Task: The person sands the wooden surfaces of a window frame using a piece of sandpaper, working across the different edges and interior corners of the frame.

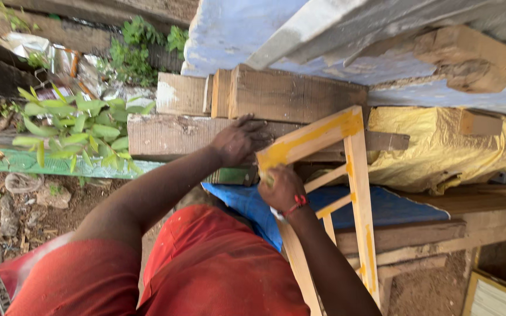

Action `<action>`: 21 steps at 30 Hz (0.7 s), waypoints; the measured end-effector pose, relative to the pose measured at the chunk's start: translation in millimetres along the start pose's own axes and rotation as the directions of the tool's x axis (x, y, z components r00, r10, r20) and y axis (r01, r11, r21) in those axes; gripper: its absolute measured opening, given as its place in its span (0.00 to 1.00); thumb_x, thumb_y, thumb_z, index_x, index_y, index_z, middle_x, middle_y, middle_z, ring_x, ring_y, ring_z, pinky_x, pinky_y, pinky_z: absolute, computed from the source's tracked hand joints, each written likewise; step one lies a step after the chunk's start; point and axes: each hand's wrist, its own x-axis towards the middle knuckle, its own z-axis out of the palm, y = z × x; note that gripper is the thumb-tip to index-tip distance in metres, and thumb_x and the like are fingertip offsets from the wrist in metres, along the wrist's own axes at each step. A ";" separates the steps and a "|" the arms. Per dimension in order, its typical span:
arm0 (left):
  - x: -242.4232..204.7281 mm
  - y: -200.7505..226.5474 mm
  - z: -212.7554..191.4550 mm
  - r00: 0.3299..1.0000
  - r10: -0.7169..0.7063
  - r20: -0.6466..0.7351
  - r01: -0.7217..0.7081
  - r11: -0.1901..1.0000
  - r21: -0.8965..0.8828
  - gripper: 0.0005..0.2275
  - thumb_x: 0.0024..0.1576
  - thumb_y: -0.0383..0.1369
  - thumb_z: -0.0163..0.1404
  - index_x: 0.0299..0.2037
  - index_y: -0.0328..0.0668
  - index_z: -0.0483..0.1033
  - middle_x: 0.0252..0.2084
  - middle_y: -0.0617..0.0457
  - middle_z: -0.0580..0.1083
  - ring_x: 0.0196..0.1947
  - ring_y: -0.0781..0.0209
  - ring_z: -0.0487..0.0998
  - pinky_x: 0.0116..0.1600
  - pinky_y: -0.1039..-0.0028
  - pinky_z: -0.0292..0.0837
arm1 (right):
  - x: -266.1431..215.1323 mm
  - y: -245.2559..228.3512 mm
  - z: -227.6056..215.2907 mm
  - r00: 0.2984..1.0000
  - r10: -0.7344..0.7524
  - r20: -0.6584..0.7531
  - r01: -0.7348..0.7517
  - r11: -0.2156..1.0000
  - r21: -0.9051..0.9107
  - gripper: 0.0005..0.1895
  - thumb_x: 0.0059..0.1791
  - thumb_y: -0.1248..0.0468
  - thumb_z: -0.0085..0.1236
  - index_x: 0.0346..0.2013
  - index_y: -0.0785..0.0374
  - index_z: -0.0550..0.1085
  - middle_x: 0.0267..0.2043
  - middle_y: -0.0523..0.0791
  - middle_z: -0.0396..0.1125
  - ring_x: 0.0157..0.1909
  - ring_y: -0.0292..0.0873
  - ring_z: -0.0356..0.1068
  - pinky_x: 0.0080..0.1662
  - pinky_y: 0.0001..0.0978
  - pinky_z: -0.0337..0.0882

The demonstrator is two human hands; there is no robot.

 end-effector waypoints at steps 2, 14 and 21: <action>1.7 -3.7 -2.2 0.999 0.003 -0.041 -0.004 1.000 -0.017 0.30 0.51 0.48 0.56 0.66 0.58 0.70 0.70 0.61 0.66 0.75 0.54 0.56 0.78 0.52 0.37 | -7.2 3.4 -4.1 0.999 -0.037 0.001 0.037 0.990 0.139 0.16 0.42 0.60 0.60 0.41 0.62 0.81 0.41 0.54 0.74 0.43 0.58 0.75 0.47 0.46 0.75; 2.9 -2.1 -5.8 1.000 -0.010 -0.007 0.009 1.000 -0.013 0.31 0.50 0.49 0.55 0.67 0.57 0.67 0.71 0.61 0.64 0.74 0.56 0.55 0.77 0.52 0.37 | -20.8 31.8 -2.0 0.960 -0.191 -0.205 0.163 0.976 -0.147 0.24 0.44 0.63 0.63 0.54 0.66 0.76 0.55 0.54 0.69 0.52 0.58 0.69 0.53 0.46 0.72; -1.8 1.6 -1.4 1.000 -0.010 -0.009 0.010 1.000 0.017 0.28 0.53 0.49 0.54 0.66 0.59 0.69 0.71 0.61 0.65 0.74 0.54 0.56 0.77 0.52 0.37 | -24.0 35.9 -13.7 0.998 -0.059 0.009 0.060 0.996 -0.069 0.21 0.43 0.61 0.63 0.49 0.66 0.78 0.47 0.55 0.71 0.48 0.58 0.72 0.51 0.48 0.73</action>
